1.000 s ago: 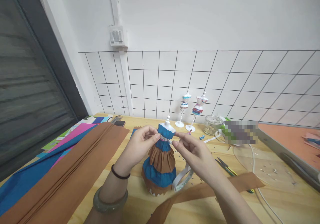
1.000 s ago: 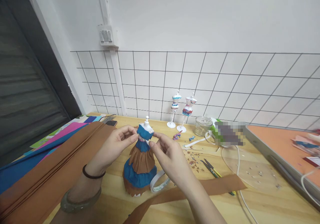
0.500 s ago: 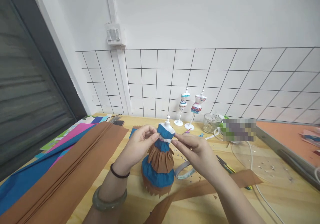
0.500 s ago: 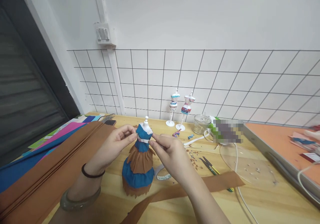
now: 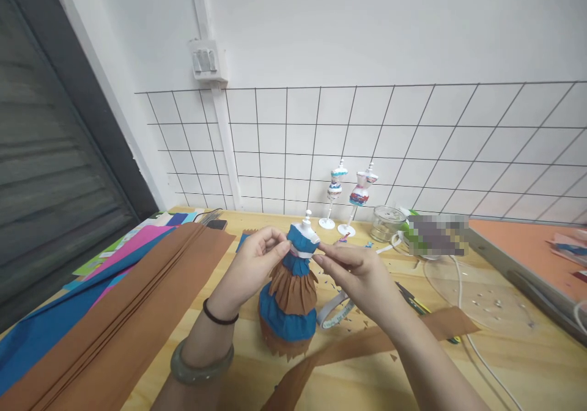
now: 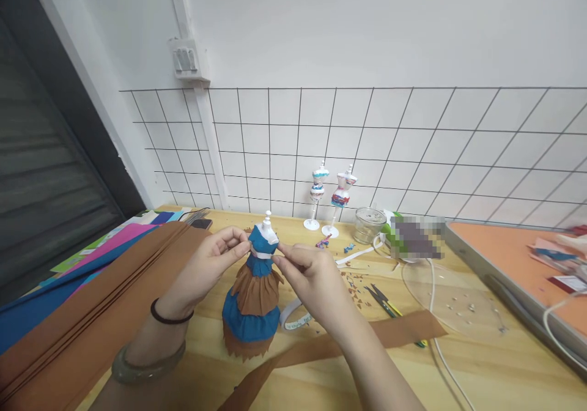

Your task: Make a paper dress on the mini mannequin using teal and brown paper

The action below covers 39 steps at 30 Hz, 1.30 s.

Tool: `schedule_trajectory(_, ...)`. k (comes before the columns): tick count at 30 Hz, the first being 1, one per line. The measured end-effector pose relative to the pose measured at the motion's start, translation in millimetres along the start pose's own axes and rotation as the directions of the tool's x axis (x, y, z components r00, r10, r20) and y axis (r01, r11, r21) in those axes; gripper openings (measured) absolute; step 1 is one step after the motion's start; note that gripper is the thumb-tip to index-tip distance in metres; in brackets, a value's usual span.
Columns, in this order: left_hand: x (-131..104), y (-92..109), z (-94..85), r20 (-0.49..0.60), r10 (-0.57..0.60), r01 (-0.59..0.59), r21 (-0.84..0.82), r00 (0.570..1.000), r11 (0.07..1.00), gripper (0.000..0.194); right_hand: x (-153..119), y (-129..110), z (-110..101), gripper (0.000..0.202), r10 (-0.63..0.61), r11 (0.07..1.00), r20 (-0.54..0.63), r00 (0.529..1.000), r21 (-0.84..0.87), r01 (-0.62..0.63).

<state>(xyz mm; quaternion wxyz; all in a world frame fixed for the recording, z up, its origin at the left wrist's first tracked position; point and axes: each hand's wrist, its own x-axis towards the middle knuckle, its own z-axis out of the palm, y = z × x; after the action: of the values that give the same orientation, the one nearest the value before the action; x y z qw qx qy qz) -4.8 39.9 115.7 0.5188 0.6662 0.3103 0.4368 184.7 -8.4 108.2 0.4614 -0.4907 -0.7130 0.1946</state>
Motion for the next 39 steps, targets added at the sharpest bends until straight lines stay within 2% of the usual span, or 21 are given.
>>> schedule_trajectory(10, -0.8, 3.1, -1.5, 0.019, -0.012, 0.012, 0.009, 1.0, 1.0, 0.015, 2.2, 0.6, 0.1, 0.023, 0.024, 0.995, 0.027, 0.999, 0.101, -0.027)
schedule_trajectory(17, -0.3, 0.0, -0.4, 0.051, -0.02, 0.022, -0.036, 0.998, 0.999, 0.018, 1.2, -2.1, -2.9, 0.019, 0.125, 0.966, 0.085, 0.988, 0.219, -0.141)
schedule_trajectory(23, -1.1, 2.4, 2.3, 0.062, -0.007, 0.011, -0.061, 0.998, 0.998, 0.022, 0.8, 1.4, -4.5, 0.019, 0.229, 0.898, 0.164, 0.959, 0.345, -0.273)
schedule_trajectory(31, -2.6, -0.9, 6.9, 0.094, 0.002, 0.011, -0.144, 0.996, 0.99, 0.02, 4.5, 1.9, -3.3, 0.036, 0.269, 0.793, 0.174, 0.947, 0.518, -0.32)
schedule_trajectory(37, -2.9, 0.8, 10.2, 0.14, -0.003, 0.031, -0.203, 0.99, 0.979, 0.024, 4.5, -2.4, -4.8, 0.05, 0.298, 0.807, 0.129, 0.946, 0.495, -0.322)
schedule_trajectory(39, -2.8, 1.8, 11.0, 0.147, -0.007, 0.035, -0.189, 0.989, 0.981, 0.027, 3.7, -2.1, -6.3, 0.055, 0.305, 0.808, 0.158, 0.939, 0.48, -0.343)
